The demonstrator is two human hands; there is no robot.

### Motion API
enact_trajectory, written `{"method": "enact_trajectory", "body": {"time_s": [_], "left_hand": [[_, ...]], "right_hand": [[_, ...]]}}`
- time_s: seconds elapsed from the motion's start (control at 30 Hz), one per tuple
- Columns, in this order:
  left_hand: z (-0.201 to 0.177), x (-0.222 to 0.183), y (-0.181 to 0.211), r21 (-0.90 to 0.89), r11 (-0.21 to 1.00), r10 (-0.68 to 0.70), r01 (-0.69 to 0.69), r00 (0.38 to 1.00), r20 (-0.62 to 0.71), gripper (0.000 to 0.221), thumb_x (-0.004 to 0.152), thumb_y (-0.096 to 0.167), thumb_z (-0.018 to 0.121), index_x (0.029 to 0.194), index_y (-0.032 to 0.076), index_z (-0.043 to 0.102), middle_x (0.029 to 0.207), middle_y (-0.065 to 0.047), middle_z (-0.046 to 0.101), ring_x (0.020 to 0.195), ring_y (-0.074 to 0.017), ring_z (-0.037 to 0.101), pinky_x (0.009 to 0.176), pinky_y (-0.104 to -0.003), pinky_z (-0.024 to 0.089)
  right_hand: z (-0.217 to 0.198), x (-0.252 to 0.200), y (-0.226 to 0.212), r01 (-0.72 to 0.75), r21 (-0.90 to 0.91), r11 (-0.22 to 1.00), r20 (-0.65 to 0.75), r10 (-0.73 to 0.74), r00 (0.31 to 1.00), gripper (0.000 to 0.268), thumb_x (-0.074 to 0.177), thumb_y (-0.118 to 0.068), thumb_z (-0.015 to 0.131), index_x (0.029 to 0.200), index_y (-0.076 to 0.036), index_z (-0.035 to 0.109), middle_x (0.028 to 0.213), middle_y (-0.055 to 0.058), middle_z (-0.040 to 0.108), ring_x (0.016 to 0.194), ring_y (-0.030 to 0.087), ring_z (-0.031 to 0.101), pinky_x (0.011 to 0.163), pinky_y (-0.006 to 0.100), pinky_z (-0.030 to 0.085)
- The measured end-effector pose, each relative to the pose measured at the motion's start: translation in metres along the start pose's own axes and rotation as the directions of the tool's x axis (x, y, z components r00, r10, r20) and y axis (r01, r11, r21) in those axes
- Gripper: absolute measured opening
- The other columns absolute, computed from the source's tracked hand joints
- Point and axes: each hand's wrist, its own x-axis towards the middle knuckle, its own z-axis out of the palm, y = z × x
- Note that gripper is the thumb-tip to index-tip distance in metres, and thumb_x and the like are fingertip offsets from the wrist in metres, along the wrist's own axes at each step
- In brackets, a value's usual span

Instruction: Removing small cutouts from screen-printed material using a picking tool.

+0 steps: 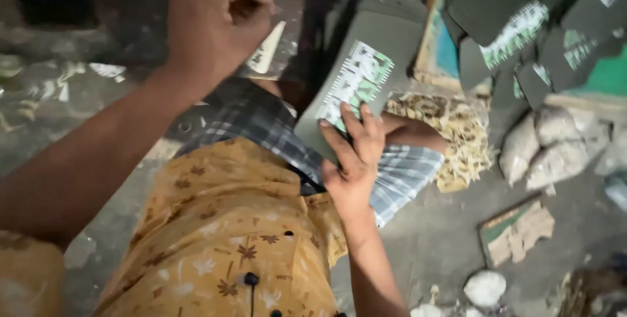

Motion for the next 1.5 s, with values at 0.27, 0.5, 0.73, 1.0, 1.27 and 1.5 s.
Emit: {"method": "enact_trajectory", "body": {"time_s": [0.27, 0.5, 0.73, 1.0, 1.27, 1.5], "left_hand": [[0.072, 0.02, 0.057, -0.233, 0.972, 0.044, -0.003, 0.984, 0.172, 0.012, 0.098, 0.003, 0.08, 0.101, 0.005, 0.069, 0.095, -0.006, 0.073, 0.084, -0.0167, 0.075, 0.072, -0.029, 0.058], [0.089, 0.024, 0.058, -0.2, 0.98, 0.035, 0.006, 0.978, 0.204, 0.013, 0.093, 0.003, 0.079, 0.096, 0.006, 0.067, 0.09, -0.005, 0.071, 0.078, -0.0187, 0.073, 0.065, -0.03, 0.055], [0.093, 0.02, 0.052, -0.163, 0.984, 0.105, -0.076, 0.979, 0.175, 0.015, 0.097, 0.005, 0.081, 0.099, 0.008, 0.067, 0.093, -0.003, 0.071, 0.081, -0.0196, 0.072, 0.068, -0.031, 0.055], [0.092, 0.02, 0.053, -0.134, 0.989, 0.096, -0.07, 0.975, 0.203, 0.015, 0.096, 0.006, 0.081, 0.097, 0.009, 0.067, 0.091, -0.002, 0.071, 0.079, -0.0182, 0.072, 0.065, -0.03, 0.054], [0.092, 0.021, 0.053, -0.149, 0.987, 0.094, -0.066, 0.977, 0.192, 0.012, 0.095, 0.004, 0.08, 0.099, 0.008, 0.07, 0.092, -0.004, 0.073, 0.081, -0.0178, 0.074, 0.067, -0.029, 0.055], [0.034, 0.03, 0.05, -0.16, 0.983, -0.067, 0.091, 0.987, 0.147, 0.007, 0.098, 0.004, 0.077, 0.102, 0.003, 0.071, 0.093, -0.008, 0.074, 0.081, -0.0156, 0.075, 0.068, -0.028, 0.057]], "right_hand": [[0.008, -0.008, 0.006, -0.044, -0.053, 0.998, -0.015, 0.043, 0.999, 0.06, 0.069, 0.001, 0.07, 0.126, -0.015, 0.074, 0.154, 0.009, 0.054, 0.154, 0.035, 0.038, 0.129, 0.062, 0.025], [0.012, -0.01, 0.009, -0.046, -0.043, 0.998, -0.025, 0.045, 0.999, 0.058, 0.071, 0.0, 0.074, 0.126, -0.016, 0.075, 0.154, 0.009, 0.054, 0.154, 0.035, 0.038, 0.129, 0.062, 0.024], [0.013, -0.009, 0.01, -0.053, -0.03, 0.998, -0.02, 0.052, 0.998, 0.059, 0.07, 0.0, 0.073, 0.127, -0.015, 0.074, 0.154, 0.009, 0.054, 0.154, 0.034, 0.038, 0.128, 0.062, 0.025], [0.014, -0.01, 0.01, -0.048, -0.04, 0.998, -0.028, 0.047, 0.999, 0.056, 0.072, 0.001, 0.072, 0.126, -0.017, 0.076, 0.154, 0.008, 0.055, 0.155, 0.033, 0.037, 0.129, 0.062, 0.024], [0.014, -0.011, 0.01, -0.041, -0.05, 0.998, -0.037, 0.039, 0.999, 0.057, 0.074, 0.002, 0.071, 0.127, -0.018, 0.075, 0.155, 0.007, 0.054, 0.156, 0.032, 0.037, 0.131, 0.061, 0.024], [0.009, -0.002, 0.002, -0.045, -0.122, 0.991, -0.048, 0.039, 0.998, 0.053, 0.076, -0.004, 0.064, 0.128, -0.013, 0.073, 0.157, 0.01, 0.051, 0.156, 0.038, 0.034, 0.131, 0.063, 0.02]]}}
